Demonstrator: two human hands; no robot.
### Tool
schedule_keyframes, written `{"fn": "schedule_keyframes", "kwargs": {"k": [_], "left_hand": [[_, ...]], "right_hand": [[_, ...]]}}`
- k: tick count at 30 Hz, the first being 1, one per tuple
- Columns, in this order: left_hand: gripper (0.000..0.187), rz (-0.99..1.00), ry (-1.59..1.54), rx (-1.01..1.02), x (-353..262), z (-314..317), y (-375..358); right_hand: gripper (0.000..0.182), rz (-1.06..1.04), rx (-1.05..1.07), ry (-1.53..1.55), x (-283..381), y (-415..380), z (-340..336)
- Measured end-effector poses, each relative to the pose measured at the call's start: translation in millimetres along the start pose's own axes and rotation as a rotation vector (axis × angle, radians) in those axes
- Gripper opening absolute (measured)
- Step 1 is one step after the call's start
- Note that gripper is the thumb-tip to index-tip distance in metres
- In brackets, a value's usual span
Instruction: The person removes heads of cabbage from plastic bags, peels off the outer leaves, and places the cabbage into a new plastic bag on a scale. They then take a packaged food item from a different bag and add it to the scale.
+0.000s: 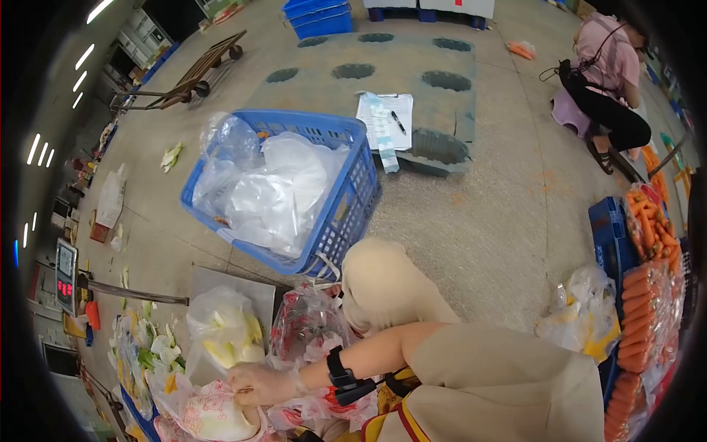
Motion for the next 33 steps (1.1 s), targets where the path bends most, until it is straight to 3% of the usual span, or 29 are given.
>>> {"fn": "schedule_keyframes", "kwargs": {"k": [2, 3, 5, 8, 9, 11, 12, 14, 18, 20, 21, 23, 24, 26, 29, 33], "left_hand": [[0.051, -0.005, 0.028, -0.005, 2, 1, 0], [0.051, -0.007, 0.041, -0.008, 3, -1, 0], [0.050, -0.013, 0.058, -0.010, 4, -1, 0], [0.050, -0.026, 0.081, -0.016, 5, 0, 0], [0.050, -0.027, 0.088, -0.015, 6, -1, 0], [0.050, -0.028, 0.101, -0.022, 6, -2, 1], [0.050, -0.033, 0.104, -0.023, 5, -4, 0], [0.050, -0.038, 0.108, -0.024, 6, -6, 0], [0.050, -0.042, 0.114, -0.024, 5, -9, -2], [0.050, -0.058, 0.109, -0.019, 5, -10, -5], [0.050, -0.052, 0.119, -0.022, 4, -12, -4], [0.049, -0.059, 0.122, -0.017, 5, -12, -5], [0.049, -0.064, 0.118, -0.014, 5, -13, -5], [0.049, -0.073, 0.110, -0.015, 5, -16, -8], [0.049, -0.079, 0.113, -0.009, 6, -15, -9], [0.049, -0.083, 0.110, -0.013, 6, -16, -9]], "right_hand": [[0.022, 0.360, 0.177, 0.313, 6, 5, -2], [0.022, 0.364, 0.170, 0.317, 6, 5, -4], [0.025, 0.607, 0.138, 0.221, 1, 5, -6], [0.013, 0.650, 0.149, 0.218, 7, 9, -20], [0.013, 0.654, 0.144, 0.223, 5, 10, -16], [0.013, -0.190, -0.254, -0.032, 15, 17, -14], [0.013, -0.187, -0.253, -0.029, 11, 16, -15], [0.028, -0.187, 0.318, -0.118, -2, 10, -10], [0.018, -0.240, 0.151, -0.204, 1, 9, -4], [0.013, -0.132, 0.363, -0.049, -2, 9, -6], [0.013, -0.129, 0.364, -0.048, -3, 9, -7], [0.010, 0.146, 0.546, 0.124, -12, 9, -6], [0.010, 0.147, 0.545, 0.126, -12, 15, -10], [0.012, 0.397, 0.099, 0.280, -18, 27, -25], [0.016, 0.531, 0.032, 0.535, -1, 26, -34], [0.019, 0.402, 0.116, 0.274, 3, 11, -17]]}}
Point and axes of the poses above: each hand's wrist, its own y-axis towards the middle knuckle, its own z-axis out of the palm, x = y × z, the point moved 2 cm from there along y, towards the middle knuckle, and after that the axes turned 10 degrees about y, right-handed, at the moved point
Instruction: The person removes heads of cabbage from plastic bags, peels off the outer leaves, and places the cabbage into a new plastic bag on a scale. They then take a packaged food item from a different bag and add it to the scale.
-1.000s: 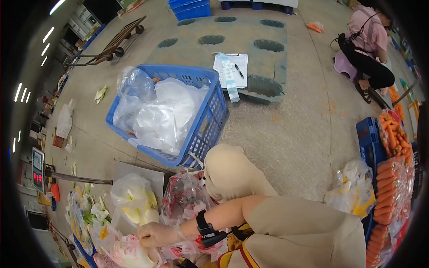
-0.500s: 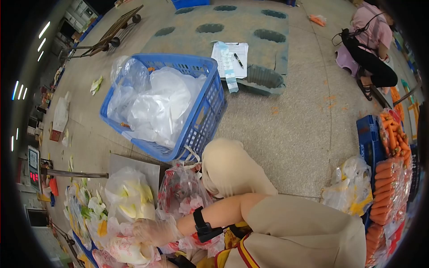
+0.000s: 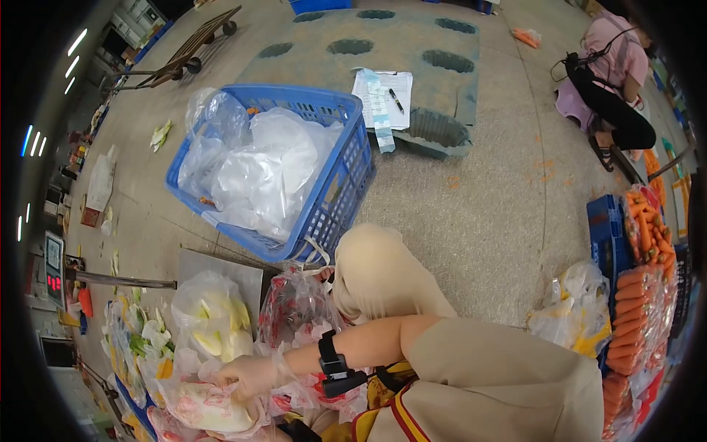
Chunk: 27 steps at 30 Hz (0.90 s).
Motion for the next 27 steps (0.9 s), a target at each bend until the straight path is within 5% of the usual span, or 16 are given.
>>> {"fn": "schedule_keyframes", "kwargs": {"k": [2, 3, 6, 8, 12, 14, 15, 17, 18, 23, 24, 27], "left_hand": [[0.049, -0.005, -0.005, 0.009, 1, 1, -1], [0.049, -0.005, 0.000, 0.003, 1, 0, 0], [0.049, -0.020, -0.004, 0.017, 4, 1, -3], [0.048, -0.018, -0.004, 0.021, 2, 0, -1], [0.048, -0.030, -0.008, 0.017, 2, -4, -5], [0.048, -0.044, -0.021, 0.032, 5, -3, -7], [0.048, -0.049, -0.019, 0.038, 3, -3, -7], [0.048, -0.088, -0.039, 0.077, 7, -2, -7], [0.048, -0.097, -0.047, 0.086, 7, -5, -11], [0.048, -0.234, -0.176, 0.138, 15, -10, -21], [0.048, -0.264, -0.201, 0.155, 19, -9, -21], [0.047, -0.345, -0.265, 0.220, 28, -4, -15]], "right_hand": [[0.021, 0.423, 0.267, 0.204, -7, 1, -6], [0.021, 0.424, 0.268, 0.205, -9, 1, -5], [0.017, 0.540, -0.015, 0.277, -32, -4, -3], [0.016, 0.525, -0.365, 0.036, -70, -9, -16], [0.030, 0.632, 0.069, -0.082, -78, 2, -36], [0.045, 0.436, -0.181, 0.338, -44, 12, -49], [0.045, 0.436, -0.178, 0.338, -46, 17, -47], [0.058, -0.018, -0.014, 0.329, -42, 30, -39], [0.058, -0.003, 0.007, 0.338, -41, 26, -33], [0.021, 0.512, -0.088, 0.090, -15, 11, -30], [0.019, 0.289, -0.108, 0.034, -39, 11, -35], [0.023, 0.676, -0.298, 0.279, -58, 9, -57]]}}
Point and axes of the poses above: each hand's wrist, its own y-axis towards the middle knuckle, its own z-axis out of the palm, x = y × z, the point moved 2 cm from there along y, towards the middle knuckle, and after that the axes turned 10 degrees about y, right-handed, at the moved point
